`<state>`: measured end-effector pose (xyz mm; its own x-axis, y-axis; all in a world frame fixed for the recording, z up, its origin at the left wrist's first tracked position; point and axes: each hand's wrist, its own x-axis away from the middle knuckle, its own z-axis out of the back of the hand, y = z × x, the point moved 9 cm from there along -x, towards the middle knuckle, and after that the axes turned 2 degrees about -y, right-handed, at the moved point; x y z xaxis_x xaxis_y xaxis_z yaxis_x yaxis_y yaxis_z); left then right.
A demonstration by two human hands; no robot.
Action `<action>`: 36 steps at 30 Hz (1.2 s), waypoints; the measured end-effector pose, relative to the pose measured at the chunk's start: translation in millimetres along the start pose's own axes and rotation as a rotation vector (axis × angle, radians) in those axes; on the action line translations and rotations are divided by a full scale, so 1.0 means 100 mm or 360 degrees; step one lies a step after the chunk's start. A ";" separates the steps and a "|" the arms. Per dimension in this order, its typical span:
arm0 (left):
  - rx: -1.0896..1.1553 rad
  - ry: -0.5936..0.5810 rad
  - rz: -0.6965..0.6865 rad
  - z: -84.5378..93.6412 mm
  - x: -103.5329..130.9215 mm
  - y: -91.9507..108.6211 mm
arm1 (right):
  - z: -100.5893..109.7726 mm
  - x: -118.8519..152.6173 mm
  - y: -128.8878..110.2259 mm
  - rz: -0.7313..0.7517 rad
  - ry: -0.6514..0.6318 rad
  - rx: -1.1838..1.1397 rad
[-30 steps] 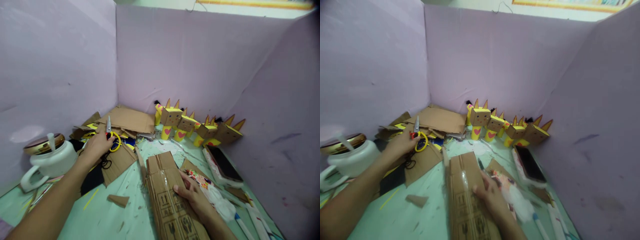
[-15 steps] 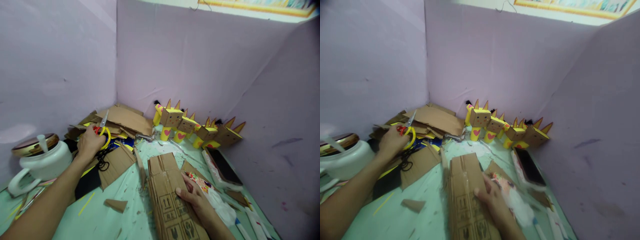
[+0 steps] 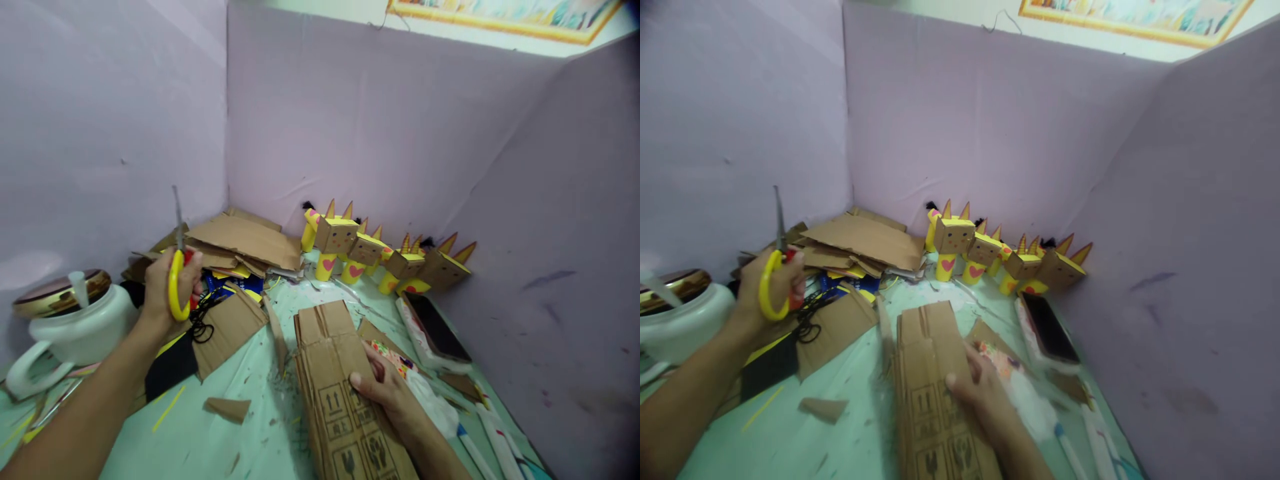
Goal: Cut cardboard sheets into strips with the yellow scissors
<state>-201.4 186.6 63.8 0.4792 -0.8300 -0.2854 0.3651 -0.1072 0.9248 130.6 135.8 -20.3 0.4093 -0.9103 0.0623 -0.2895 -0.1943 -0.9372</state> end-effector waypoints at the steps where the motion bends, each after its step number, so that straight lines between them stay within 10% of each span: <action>1: 0.0060 -0.0102 -0.0026 -0.10 0.08 0.07 | 0.00 0.00 -0.02 0.0008 0.0002 0.0006; 11: 0.0717 -0.1141 0.0356 -1.28 1.19 0.06 | -0.13 0.04 -0.06 0.0023 -0.0060 0.0005; 15: 0.0816 -0.1092 0.0370 -1.32 1.31 0.00 | -0.23 0.05 -0.05 0.0007 -0.0192 -0.0031; 27: 0.0080 -0.0684 -0.0584 -1.17 1.38 0.18 | -0.07 0.04 0.00 -0.0103 0.0036 -0.0192; 36: -0.0358 -0.1028 -0.0749 -1.21 1.25 0.31 | 0.12 -0.02 -0.12 0.0075 0.0061 -0.0073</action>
<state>-34.2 145.6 26.1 -0.2910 -0.8841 -0.3656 0.5967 -0.4665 0.6529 143.5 143.8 -13.3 0.3610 -0.9320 0.0321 -0.3475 -0.1664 -0.9228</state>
